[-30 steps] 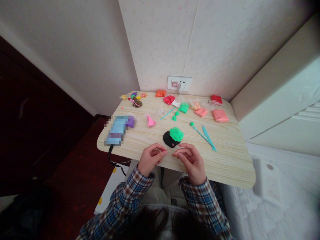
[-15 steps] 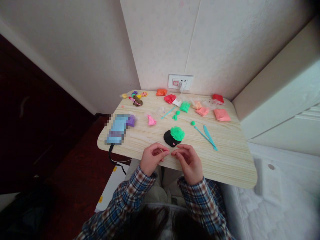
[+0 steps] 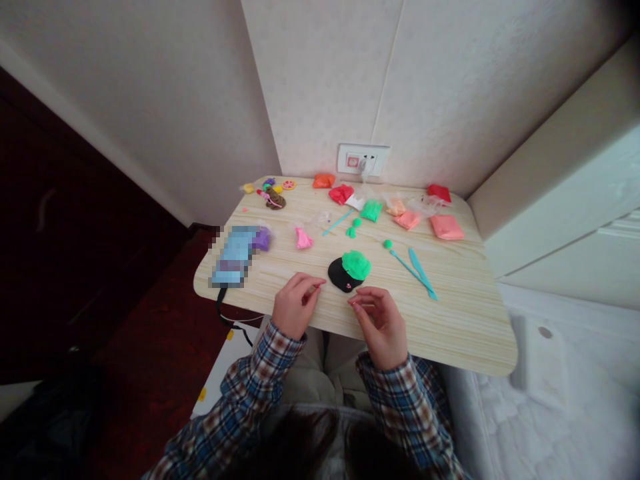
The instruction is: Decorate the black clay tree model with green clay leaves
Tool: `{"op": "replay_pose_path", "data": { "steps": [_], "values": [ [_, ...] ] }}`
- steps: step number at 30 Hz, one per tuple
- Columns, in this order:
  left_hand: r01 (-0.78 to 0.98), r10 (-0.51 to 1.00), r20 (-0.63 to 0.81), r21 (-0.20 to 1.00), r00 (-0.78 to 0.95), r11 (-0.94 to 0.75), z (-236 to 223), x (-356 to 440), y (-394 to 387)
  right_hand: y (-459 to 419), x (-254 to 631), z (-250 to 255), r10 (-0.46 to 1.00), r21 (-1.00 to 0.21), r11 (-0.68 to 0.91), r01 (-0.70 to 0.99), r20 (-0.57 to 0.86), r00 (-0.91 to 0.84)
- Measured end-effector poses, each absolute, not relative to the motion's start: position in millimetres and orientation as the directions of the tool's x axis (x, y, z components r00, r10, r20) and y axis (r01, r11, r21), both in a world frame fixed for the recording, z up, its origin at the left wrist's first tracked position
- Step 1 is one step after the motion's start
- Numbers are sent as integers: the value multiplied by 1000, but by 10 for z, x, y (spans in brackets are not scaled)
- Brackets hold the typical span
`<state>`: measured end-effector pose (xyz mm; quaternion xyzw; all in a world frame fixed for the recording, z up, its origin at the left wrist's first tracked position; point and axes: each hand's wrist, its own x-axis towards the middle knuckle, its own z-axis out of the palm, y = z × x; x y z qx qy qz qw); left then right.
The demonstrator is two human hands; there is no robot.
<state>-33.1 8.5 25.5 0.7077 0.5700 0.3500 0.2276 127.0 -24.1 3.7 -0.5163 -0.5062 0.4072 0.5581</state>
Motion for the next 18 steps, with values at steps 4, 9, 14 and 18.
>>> {"op": "replay_pose_path", "data": {
  "steps": [4,9,14,18],
  "values": [
    [769,959,255,586,123,-255,237,-363,116,-244,1258,50,978,-989,122,78,133,159],
    [774,956,271,580,111,-254,231,-361,109,-243,1255,53,977,-989,125,73,135,164],
    [683,925,362,648,112,-336,257,-325,56,-242,1246,42,977,-990,123,66,132,168],
    [558,907,376,719,189,-414,324,-208,-32,-245,1237,37,975,-990,128,63,137,177]
  ]
}}
